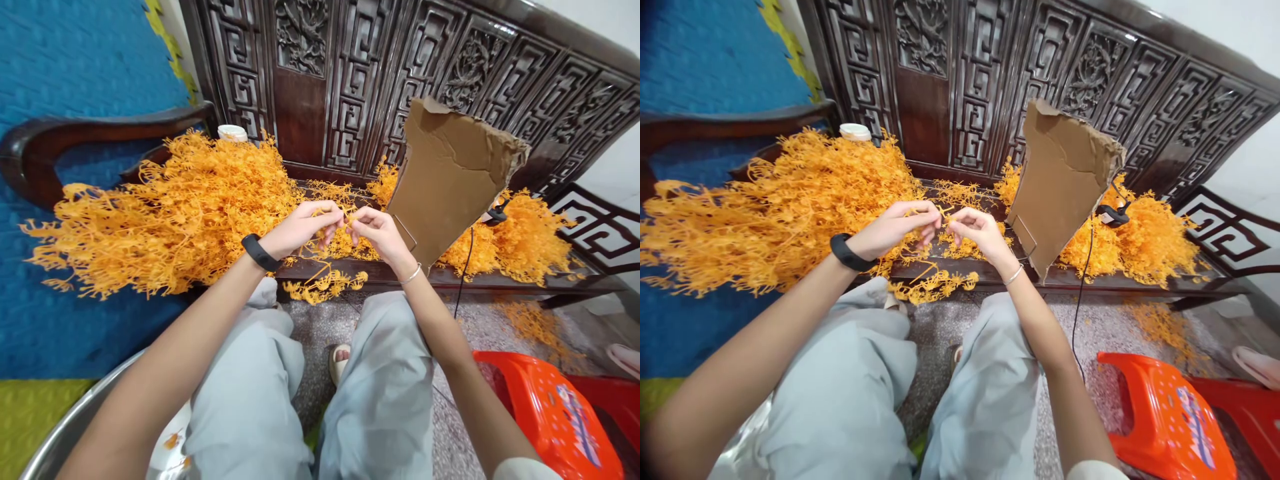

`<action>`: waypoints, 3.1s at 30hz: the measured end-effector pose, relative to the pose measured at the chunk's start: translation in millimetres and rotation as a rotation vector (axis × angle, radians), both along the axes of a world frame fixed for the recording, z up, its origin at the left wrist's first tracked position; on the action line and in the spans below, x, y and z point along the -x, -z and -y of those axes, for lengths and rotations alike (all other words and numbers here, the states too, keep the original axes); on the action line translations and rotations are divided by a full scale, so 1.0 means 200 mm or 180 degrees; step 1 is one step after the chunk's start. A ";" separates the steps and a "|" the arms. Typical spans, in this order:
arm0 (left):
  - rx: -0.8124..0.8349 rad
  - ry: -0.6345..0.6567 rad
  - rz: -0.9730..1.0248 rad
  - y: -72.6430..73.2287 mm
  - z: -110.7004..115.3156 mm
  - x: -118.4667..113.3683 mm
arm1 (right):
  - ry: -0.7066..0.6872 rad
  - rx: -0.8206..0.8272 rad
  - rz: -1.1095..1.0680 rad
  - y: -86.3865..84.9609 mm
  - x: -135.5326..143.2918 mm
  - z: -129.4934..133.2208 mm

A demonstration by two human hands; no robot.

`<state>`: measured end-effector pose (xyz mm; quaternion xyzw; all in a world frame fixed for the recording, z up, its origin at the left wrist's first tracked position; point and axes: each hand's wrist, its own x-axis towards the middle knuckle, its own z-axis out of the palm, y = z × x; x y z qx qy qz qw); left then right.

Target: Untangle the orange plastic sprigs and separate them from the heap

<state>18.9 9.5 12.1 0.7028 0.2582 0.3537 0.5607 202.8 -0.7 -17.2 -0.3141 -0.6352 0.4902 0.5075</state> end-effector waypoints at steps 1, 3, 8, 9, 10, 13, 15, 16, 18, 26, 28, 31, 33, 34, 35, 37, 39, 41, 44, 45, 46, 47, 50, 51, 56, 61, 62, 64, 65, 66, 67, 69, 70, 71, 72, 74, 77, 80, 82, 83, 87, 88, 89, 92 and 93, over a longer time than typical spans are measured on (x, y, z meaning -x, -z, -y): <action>0.0062 -0.0050 0.0027 -0.01 0.00 -0.01 | -0.0030 -0.0025 0.0013 0.00 0.00 0.00; 0.0325 -0.0150 0.0177 -0.02 0.01 -0.02 | -0.0116 -0.0036 -0.0011 0.00 0.02 0.01; 0.1545 -0.0133 0.0887 -0.03 0.03 -0.07 | -0.0538 0.0160 -0.0268 -0.02 0.06 0.04; 0.1710 -0.0129 0.1002 -0.04 0.03 -0.08 | -0.0605 0.0190 -0.0354 -0.03 0.07 0.04; 0.1816 -0.0133 0.1113 -0.04 0.04 -0.08 | -0.0656 0.0214 -0.0444 -0.03 0.07 0.04; 0.1923 -0.0006 0.1420 -0.04 0.05 -0.10 | -0.0797 0.0286 -0.0694 -0.04 0.07 0.06; 0.1941 0.0198 0.1613 -0.03 0.07 -0.11 | -0.0952 0.0333 -0.0833 -0.05 0.07 0.07; 0.1953 0.0301 0.1693 -0.03 0.07 -0.11 | -0.1054 0.0352 -0.0896 -0.05 0.07 0.08; 0.1994 0.0454 0.1821 -0.03 0.09 -0.11 | -0.1238 0.0398 -0.1007 -0.05 0.08 0.08; 0.2042 0.0815 0.1542 -0.07 0.17 -0.12 | -0.1664 0.0636 -0.1044 -0.05 0.10 0.11; 0.1950 0.0754 0.1620 -0.09 0.20 -0.12 | -0.1780 0.0518 -0.1191 -0.06 0.11 0.13; 0.1785 0.0564 0.1708 -0.11 0.22 -0.11 | -0.1881 0.0241 -0.1419 -0.06 0.12 0.13; 0.1743 0.0383 0.1582 -0.12 0.22 -0.11 | -0.1810 0.0187 -0.1432 -0.06 0.12 0.12; 0.1727 0.0281 0.1509 -0.13 0.21 -0.11 | -0.1728 0.0201 -0.1422 -0.06 0.12 0.12; 0.1703 0.0185 0.1467 -0.12 0.19 -0.11 | -0.1617 0.0226 -0.1416 -0.05 0.11 0.11; 0.1632 0.0075 0.1511 -0.12 0.16 -0.11 | -0.1334 0.0279 -0.1404 -0.04 0.10 0.08; 0.1567 0.0115 0.1657 -0.10 0.12 -0.10 | -0.1048 0.0307 -0.1379 -0.03 0.10 0.05; 0.1527 0.0198 0.1760 -0.08 0.08 -0.10 | -0.0832 0.0340 -0.1337 -0.01 0.08 0.03; 0.1498 0.0198 0.1702 -0.04 0.04 -0.09 | -0.0531 0.0435 -0.1197 0.01 0.06 -0.01; 0.1493 0.0172 0.1664 -0.03 0.02 -0.09 | -0.0389 0.0457 -0.1131 0.02 0.05 -0.02; 0.1487 0.0144 0.1625 -0.01 0.01 -0.09 | -0.0228 0.0470 -0.1055 0.04 0.04 -0.04; 0.1476 0.0117 0.1578 0.00 0.00 -0.09 | -0.0049 0.0478 -0.0973 0.05 0.03 -0.06; 0.1310 0.0021 0.1245 0.03 -0.03 -0.08 | 0.0550 0.0569 -0.0675 0.11 0.01 -0.13; 0.1202 -0.0062 0.1090 0.03 -0.03 -0.08 | 0.0758 0.0616 -0.0536 0.14 0.00 -0.16; 0.0853 -0.0588 0.0815 0.04 -0.04 -0.07 | 0.1641 0.0749 0.0814 0.28 -0.04 -0.31; 0.0727 -0.0583 0.0695 0.04 -0.03 -0.08 | 0.1970 0.0760 0.1676 0.38 -0.08 -0.40; 0.0711 -0.0546 0.0668 0.05 -0.03 -0.08 | 0.1976 0.0744 0.1743 0.40 -0.08 -0.41; 0.0686 -0.0468 0.0625 0.05 -0.03 -0.08 | 0.1968 0.0703 0.1852 0.41 -0.08 -0.42; 0.0674 -0.0433 0.0615 0.05 -0.04 -0.08 | 0.1958 0.0679 0.1887 0.41 -0.08 -0.42; 0.0673 -0.0396 0.0599 0.06 -0.04 -0.08 | 0.1949 0.0652 0.1912 0.41 -0.09 -0.42; 0.0684 -0.0358 0.0585 0.06 -0.04 -0.07 | 0.1943 0.0627 0.1928 0.41 -0.09 -0.42; 0.0757 -0.0289 0.0593 0.06 -0.04 -0.06 | 0.1951 0.0587 0.1936 0.40 -0.09 -0.42; 0.0811 -0.0256 0.0600 0.06 -0.04 -0.06 | 0.1968 0.0578 0.1926 0.39 -0.09 -0.42; 0.0869 -0.0225 0.0606 0.05 -0.04 -0.05 | 0.1987 0.0580 0.1908 0.39 -0.09 -0.41; 0.0926 -0.0197 0.0610 0.05 -0.04 -0.05 | 0.2004 0.0594 0.1881 0.38 -0.09 -0.41; 0.1026 -0.0121 0.0606 0.05 -0.05 -0.05 | 0.2026 0.0642 0.1794 0.36 -0.09 -0.40; 0.1143 -0.0039 0.0598 0.06 -0.06 -0.04 | 0.2021 0.0721 0.1578 0.32 -0.07 -0.37; 0.1175 -0.0102 0.0626 0.06 -0.07 -0.04 | 0.1934 0.0699 0.1222 0.26 -0.04 -0.33; 0.1236 -0.0201 0.0585 0.07 -0.08 -0.04 | 0.1780 0.0472 0.0715 0.21 -0.02 -0.28; 0.1277 -0.0262 0.0550 0.07 -0.08 -0.05 | 0.1657 0.0293 0.0446 0.18 -0.01 -0.25; 0.1384 -0.0517 0.0557 0.08 -0.08 -0.06 | 0.0999 -0.0330 0.0131 0.11 0.04 -0.13; 0.1411 -0.0570 0.0585 0.08 -0.08 -0.07 | 0.0883 -0.0404 0.0229 0.10 0.05 -0.11; 0.1445 -0.0619 0.0606 0.08 -0.07 -0.07 | 0.0816 -0.0470 0.0362 0.09 0.06 -0.09; 0.1519 -0.0734 0.0661 0.07 -0.07 -0.08 | 0.0898 -0.0818 0.0829 0.08 0.07 -0.06; 0.1518 -0.0736 0.0683 0.07 -0.07 -0.08 | 0.0959 -0.0980 0.0976 0.08 0.07 -0.06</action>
